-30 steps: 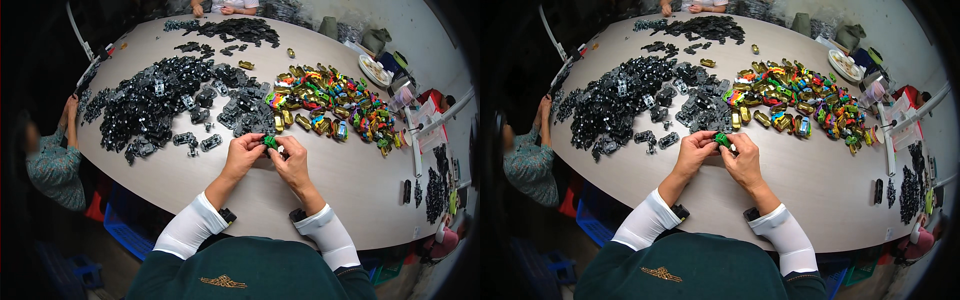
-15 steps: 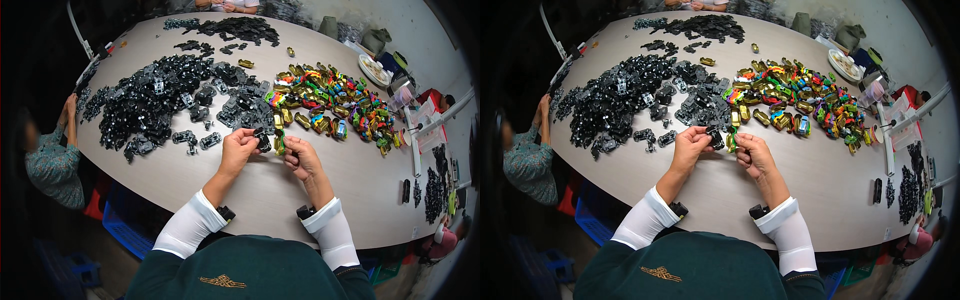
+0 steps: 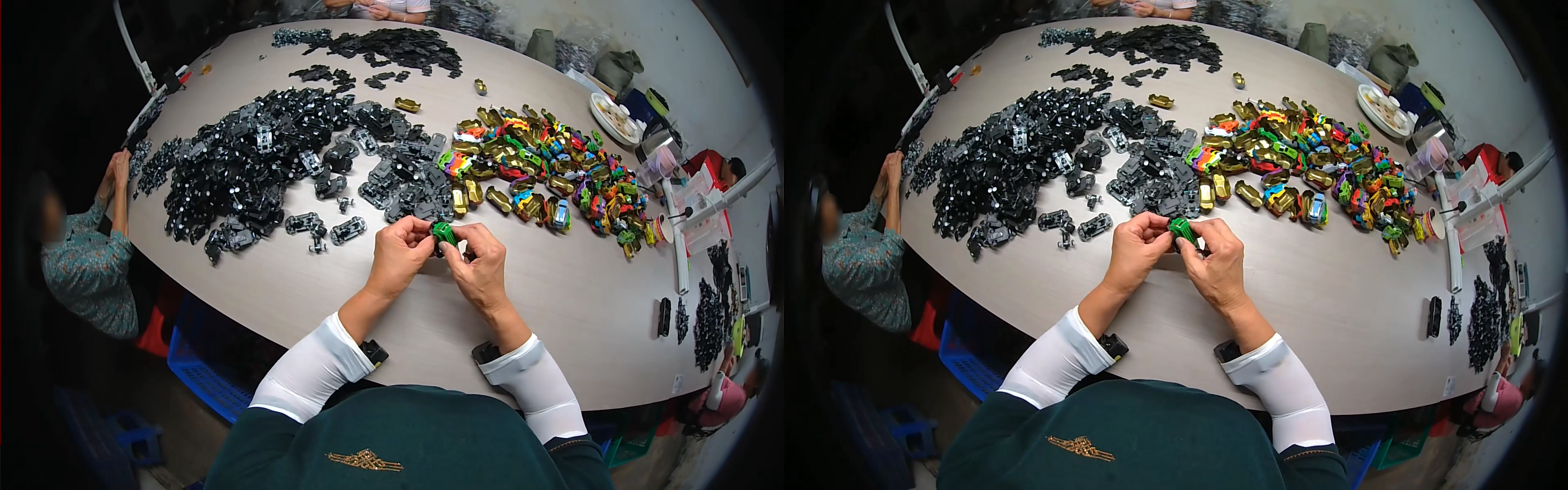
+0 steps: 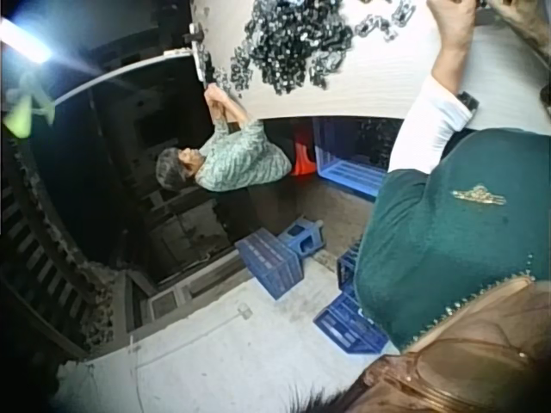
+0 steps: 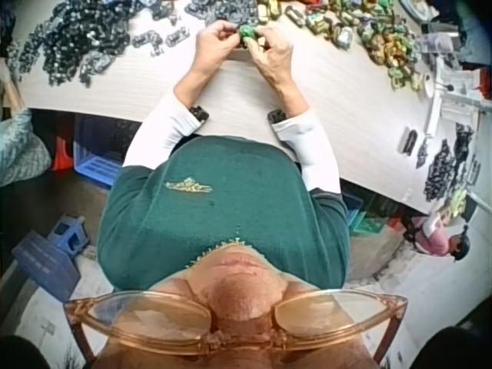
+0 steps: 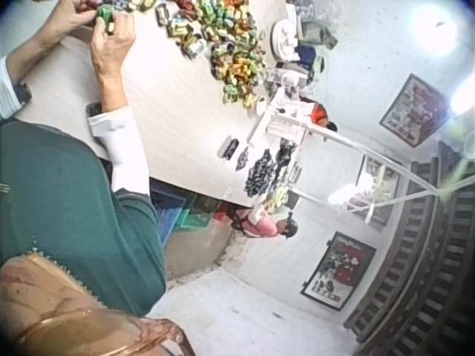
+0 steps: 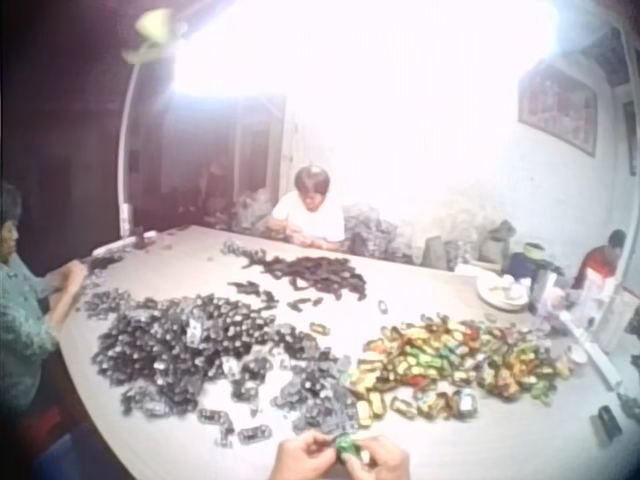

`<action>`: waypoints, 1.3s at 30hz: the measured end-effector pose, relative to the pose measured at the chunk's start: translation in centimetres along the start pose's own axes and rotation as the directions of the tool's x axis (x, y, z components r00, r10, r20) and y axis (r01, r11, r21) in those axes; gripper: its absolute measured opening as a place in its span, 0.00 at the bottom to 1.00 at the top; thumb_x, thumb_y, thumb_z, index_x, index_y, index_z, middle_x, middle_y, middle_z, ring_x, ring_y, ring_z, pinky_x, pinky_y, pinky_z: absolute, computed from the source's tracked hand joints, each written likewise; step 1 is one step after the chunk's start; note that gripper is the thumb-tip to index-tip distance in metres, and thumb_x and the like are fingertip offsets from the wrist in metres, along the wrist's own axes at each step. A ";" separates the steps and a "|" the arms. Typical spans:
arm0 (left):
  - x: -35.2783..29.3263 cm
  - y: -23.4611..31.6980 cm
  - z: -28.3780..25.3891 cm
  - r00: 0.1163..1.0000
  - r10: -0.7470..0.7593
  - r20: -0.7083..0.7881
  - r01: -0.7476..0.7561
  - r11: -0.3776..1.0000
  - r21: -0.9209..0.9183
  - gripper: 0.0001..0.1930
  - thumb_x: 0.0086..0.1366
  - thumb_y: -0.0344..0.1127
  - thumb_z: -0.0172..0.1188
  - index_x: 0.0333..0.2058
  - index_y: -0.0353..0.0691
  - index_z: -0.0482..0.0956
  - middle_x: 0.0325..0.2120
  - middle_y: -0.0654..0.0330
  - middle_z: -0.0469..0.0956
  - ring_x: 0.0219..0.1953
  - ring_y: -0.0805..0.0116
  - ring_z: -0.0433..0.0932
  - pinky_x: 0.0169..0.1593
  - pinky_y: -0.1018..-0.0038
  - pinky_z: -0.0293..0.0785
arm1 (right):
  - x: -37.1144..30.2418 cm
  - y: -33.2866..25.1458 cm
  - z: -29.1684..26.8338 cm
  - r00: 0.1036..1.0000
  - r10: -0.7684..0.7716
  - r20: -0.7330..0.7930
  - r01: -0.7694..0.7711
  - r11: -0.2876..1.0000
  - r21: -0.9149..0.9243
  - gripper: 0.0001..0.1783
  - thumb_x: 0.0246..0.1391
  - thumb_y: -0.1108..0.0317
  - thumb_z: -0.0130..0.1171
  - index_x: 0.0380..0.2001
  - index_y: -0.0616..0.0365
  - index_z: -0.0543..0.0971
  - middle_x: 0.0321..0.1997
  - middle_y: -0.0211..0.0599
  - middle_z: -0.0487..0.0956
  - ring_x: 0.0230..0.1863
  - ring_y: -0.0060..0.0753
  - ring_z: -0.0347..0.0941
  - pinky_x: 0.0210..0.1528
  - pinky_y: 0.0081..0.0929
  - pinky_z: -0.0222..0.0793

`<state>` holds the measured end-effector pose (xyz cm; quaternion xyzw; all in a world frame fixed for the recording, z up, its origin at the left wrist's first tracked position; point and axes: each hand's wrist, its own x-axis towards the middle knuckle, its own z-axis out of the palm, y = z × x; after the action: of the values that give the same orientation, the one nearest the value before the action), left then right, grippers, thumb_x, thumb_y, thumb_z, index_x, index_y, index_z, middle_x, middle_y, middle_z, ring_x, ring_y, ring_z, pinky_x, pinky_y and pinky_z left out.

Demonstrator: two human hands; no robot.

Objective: The person assembles small toy cars by hand at a table. They pick up a black chassis and a colored body, fit them together, and place the completed unit on the table. This process is repeated continuously with different colored bodies.

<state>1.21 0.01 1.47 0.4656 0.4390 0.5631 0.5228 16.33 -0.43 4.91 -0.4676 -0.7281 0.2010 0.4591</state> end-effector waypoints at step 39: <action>0.1 0.2 -0.4 0.982 -0.048 0.181 0.078 0.984 -0.163 0.11 0.66 0.32 0.58 0.45 0.36 0.80 0.34 0.63 0.81 0.32 0.81 0.78 0.32 0.85 0.76 | -0.3 0.3 0.1 0.998 0.064 -0.019 -0.062 0.993 0.103 0.18 0.45 0.76 0.65 0.42 0.65 0.79 0.29 0.37 0.78 0.18 0.22 0.65 0.21 0.20 0.63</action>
<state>0.82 0.11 1.62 0.4534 0.3562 0.5380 0.6149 16.40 -0.47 4.48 -0.4683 -0.6966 0.2473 0.4841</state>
